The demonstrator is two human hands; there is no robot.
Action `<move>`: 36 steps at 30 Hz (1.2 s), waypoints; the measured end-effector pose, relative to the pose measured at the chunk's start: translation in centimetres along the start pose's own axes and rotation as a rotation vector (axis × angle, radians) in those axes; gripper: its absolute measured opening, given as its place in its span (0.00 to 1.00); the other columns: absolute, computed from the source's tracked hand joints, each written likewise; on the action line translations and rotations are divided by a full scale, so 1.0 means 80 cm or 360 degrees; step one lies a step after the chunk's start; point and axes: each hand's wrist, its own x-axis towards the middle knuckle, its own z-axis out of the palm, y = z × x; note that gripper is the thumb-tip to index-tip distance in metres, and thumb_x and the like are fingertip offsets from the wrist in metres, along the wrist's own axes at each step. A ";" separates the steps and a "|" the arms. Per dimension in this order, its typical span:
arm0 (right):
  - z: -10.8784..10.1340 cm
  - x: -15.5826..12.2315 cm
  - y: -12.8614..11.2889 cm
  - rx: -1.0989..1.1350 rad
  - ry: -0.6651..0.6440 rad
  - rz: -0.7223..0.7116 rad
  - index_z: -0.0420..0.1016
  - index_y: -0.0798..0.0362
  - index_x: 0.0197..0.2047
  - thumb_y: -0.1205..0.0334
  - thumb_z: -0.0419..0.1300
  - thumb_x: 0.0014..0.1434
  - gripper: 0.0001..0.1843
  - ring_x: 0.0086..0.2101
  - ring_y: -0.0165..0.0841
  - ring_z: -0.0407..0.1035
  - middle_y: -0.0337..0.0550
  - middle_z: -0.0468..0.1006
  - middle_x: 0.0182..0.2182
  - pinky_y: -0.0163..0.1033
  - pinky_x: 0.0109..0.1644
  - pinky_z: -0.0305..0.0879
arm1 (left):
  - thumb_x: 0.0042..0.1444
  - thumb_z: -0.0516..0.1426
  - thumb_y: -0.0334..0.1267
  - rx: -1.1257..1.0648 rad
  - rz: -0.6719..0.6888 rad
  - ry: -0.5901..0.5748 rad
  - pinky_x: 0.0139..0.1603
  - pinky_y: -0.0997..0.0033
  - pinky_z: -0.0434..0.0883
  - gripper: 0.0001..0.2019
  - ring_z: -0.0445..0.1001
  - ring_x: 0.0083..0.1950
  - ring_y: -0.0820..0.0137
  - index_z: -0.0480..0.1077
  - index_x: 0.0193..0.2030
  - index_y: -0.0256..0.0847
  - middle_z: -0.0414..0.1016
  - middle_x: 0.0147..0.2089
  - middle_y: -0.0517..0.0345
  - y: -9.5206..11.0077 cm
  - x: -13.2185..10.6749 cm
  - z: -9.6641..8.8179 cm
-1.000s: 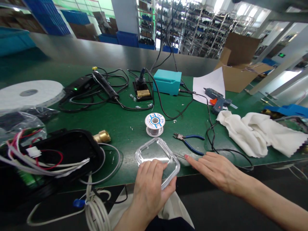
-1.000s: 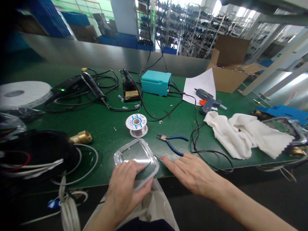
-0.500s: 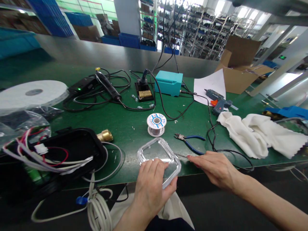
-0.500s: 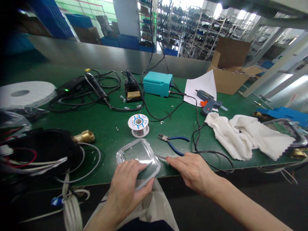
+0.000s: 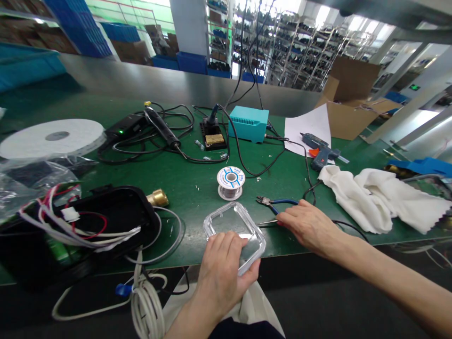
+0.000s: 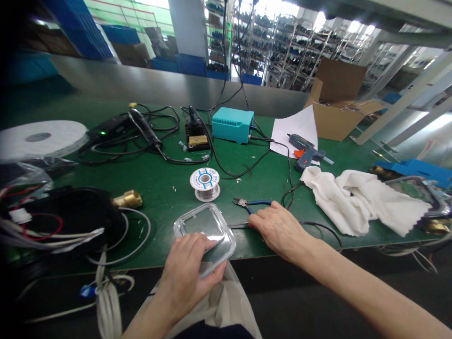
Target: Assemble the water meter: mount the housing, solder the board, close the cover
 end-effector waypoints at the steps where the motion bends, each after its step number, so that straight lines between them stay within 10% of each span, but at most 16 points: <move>1: 0.002 -0.001 -0.002 0.0032 0.0053 0.0006 0.71 0.55 0.34 0.69 0.48 0.63 0.11 0.27 0.30 0.66 0.40 0.74 0.25 0.39 0.36 0.47 | 0.49 0.59 0.35 -0.0003 -0.0006 0.0000 0.40 0.62 0.63 0.08 0.67 0.36 0.63 0.67 0.37 0.38 0.69 0.33 0.56 0.000 0.000 0.000; 15: 0.020 -0.011 -0.002 0.0700 -0.0005 0.0179 0.72 0.53 0.36 0.58 0.45 0.68 0.17 0.29 0.29 0.65 0.39 0.76 0.27 0.38 0.41 0.49 | 0.47 0.60 0.33 -0.0163 0.0066 -0.0024 0.39 0.64 0.65 0.10 0.68 0.37 0.64 0.66 0.37 0.39 0.70 0.33 0.57 -0.004 0.003 -0.010; 27: 0.018 -0.014 -0.022 0.0577 0.0039 0.0330 0.69 0.53 0.31 0.59 0.44 0.68 0.18 0.26 0.29 0.62 0.37 0.73 0.24 0.38 0.39 0.50 | 0.46 0.65 0.39 0.0236 0.0299 -0.0030 0.48 0.53 0.72 0.24 0.71 0.48 0.55 0.65 0.49 0.32 0.72 0.48 0.44 -0.007 -0.006 -0.009; 36: 0.032 -0.019 -0.045 0.0733 0.0201 0.0564 0.72 0.51 0.29 0.55 0.49 0.66 0.17 0.26 0.30 0.61 0.35 0.74 0.23 0.38 0.38 0.47 | 0.59 0.54 0.44 0.0316 0.0401 0.0097 0.53 0.54 0.73 0.18 0.74 0.51 0.57 0.69 0.45 0.29 0.76 0.48 0.41 -0.009 -0.008 -0.009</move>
